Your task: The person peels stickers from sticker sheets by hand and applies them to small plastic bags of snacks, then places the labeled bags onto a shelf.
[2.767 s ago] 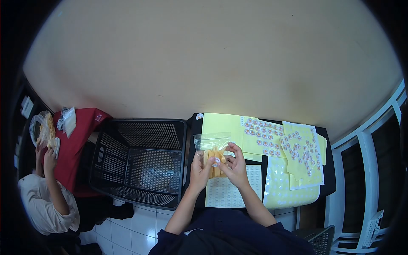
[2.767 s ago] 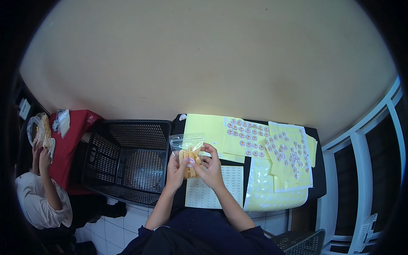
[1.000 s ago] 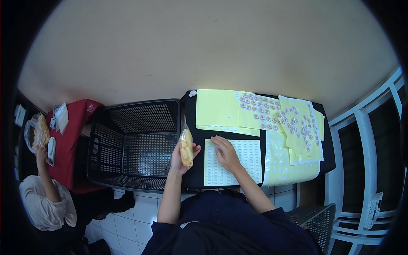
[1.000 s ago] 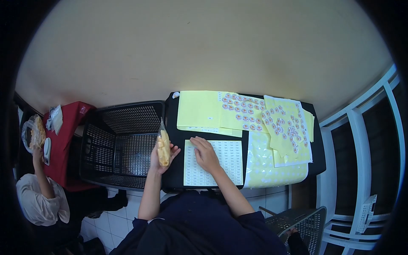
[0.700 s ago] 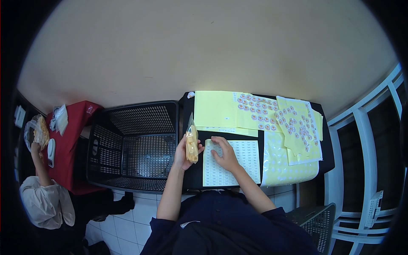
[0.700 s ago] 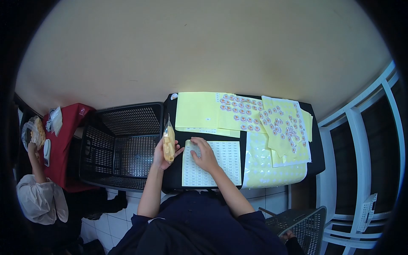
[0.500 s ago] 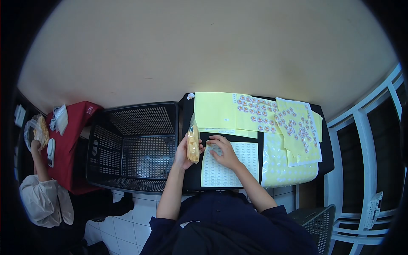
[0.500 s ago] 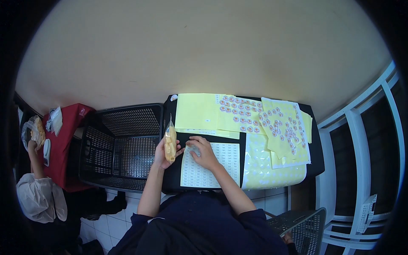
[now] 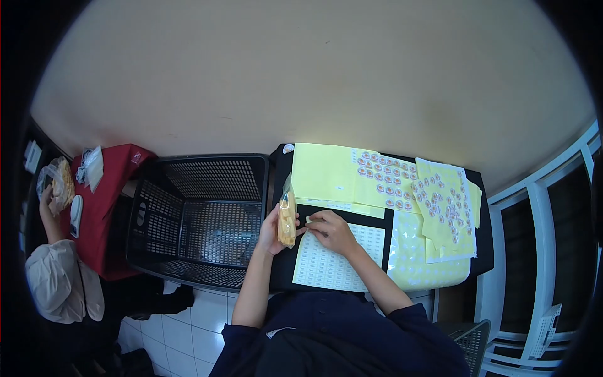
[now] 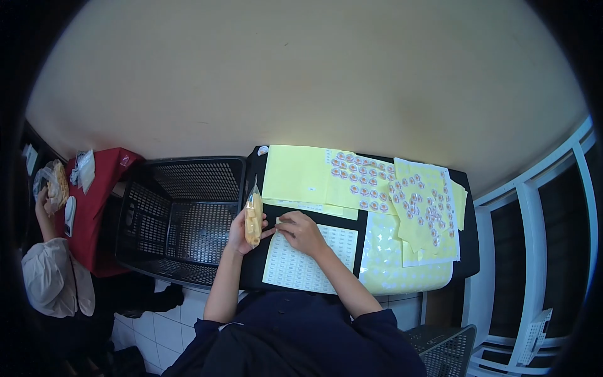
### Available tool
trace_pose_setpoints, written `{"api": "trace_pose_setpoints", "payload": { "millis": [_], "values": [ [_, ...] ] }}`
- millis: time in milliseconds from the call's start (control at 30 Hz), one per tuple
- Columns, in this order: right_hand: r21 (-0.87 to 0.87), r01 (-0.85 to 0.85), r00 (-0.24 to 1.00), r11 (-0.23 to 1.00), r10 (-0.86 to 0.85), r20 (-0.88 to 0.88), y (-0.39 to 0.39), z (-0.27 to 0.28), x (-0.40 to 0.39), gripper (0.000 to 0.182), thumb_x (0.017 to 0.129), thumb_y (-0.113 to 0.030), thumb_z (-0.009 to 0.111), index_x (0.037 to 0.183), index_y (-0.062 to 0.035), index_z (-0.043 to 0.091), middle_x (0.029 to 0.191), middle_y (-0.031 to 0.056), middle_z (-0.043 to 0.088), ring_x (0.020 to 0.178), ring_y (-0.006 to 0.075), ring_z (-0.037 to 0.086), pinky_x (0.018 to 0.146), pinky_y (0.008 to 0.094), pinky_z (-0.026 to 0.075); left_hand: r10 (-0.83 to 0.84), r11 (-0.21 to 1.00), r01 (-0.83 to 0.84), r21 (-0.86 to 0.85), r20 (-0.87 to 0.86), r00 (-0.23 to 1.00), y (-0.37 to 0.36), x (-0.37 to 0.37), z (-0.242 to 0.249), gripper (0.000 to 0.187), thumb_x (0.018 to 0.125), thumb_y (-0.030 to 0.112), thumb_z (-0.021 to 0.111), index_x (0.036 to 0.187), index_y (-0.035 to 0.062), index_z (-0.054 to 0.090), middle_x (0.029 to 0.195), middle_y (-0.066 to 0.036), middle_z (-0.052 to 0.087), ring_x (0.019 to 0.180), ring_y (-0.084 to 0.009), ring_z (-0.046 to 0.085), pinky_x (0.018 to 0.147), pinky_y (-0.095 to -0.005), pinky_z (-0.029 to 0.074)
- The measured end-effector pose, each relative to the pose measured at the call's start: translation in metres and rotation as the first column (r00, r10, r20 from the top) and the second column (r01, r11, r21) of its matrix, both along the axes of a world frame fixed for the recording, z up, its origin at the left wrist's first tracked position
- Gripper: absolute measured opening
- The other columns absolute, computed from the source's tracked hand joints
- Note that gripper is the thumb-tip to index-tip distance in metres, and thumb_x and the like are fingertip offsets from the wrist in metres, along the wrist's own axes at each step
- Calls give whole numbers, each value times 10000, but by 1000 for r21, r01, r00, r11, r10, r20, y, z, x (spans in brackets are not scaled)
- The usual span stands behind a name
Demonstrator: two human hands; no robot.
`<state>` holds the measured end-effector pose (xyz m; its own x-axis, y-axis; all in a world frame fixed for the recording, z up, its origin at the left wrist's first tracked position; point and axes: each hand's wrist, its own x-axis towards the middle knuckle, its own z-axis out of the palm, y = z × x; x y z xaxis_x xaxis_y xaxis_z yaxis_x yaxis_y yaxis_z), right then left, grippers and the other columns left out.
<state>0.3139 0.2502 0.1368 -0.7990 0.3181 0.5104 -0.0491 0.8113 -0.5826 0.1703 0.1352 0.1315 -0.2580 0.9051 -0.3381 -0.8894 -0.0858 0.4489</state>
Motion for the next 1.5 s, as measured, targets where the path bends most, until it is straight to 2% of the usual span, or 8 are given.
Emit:
{"api": "trace_pose_setpoints", "payload": {
  "millis": [433,600,667,933,1200,1267,1367,1500],
  "values": [
    [79,22,996,997,-15,-83,1,-8,2,105,631,-8,663,720,-31,612,816,68,613,787,217,604,689,281,497,12,1000,-12,25,13,1000,-2,-1,-9,400,893,394,340,1073,63,474,889,-99,551,756,-195,561,808,-430,454],
    [-420,51,994,906,-86,-64,4,-5,5,113,679,22,618,769,-16,562,805,86,611,760,187,610,663,269,502,140,988,-145,-56,-88,986,1,10,12,366,902,352,344,1072,51,462,888,-84,549,776,-189,558,813,-403,461],
    [-479,78,987,874,-134,-84,8,-14,4,95,694,28,609,765,-6,555,788,87,610,739,166,610,658,256,501,233,946,-307,-105,-440,867,2,13,21,314,919,283,340,1109,49,426,970,-76,529,874,-171,549,823,-333,460],
    [-629,146,950,763,-285,-125,10,13,9,54,798,15,520,846,1,498,794,44,556,762,99,551,713,225,441,225,963,-270,6,-572,789,2,22,44,225,868,159,485,1037,24,423,951,-62,532,850,-104,544,738,-247,475],
    [-679,122,915,724,-347,-206,2,37,15,54,811,-25,498,842,12,522,768,55,542,683,102,525,653,219,426,69,970,-239,-40,-900,431,6,35,49,371,745,89,645,1034,-2,429,979,-95,538,878,-124,539,752,-243,445],
    [-669,114,912,735,-344,-223,2,45,15,56,809,-25,501,843,11,527,763,53,540,669,102,516,638,216,420,149,964,-266,28,-882,448,7,43,53,379,724,96,661,1022,-8,452,950,-99,545,855,-138,548,748,-257,448],
    [-580,146,939,801,-296,-173,-1,68,15,74,802,-24,506,848,5,556,756,56,543,654,101,505,615,214,407,15,987,-162,-13,-985,170,4,45,62,375,690,147,685,991,8,510,933,-109,537,864,-190,555,748,-287,441],
    [-445,59,991,893,-106,-81,-7,98,11,116,779,-20,523,867,-3,597,740,66,554,646,117,511,599,230,409,-61,996,-65,-61,-998,8,2,45,69,419,695,158,668,1047,15,490,967,-137,530,935,-248,535,782,-307,433]
  ]
}}
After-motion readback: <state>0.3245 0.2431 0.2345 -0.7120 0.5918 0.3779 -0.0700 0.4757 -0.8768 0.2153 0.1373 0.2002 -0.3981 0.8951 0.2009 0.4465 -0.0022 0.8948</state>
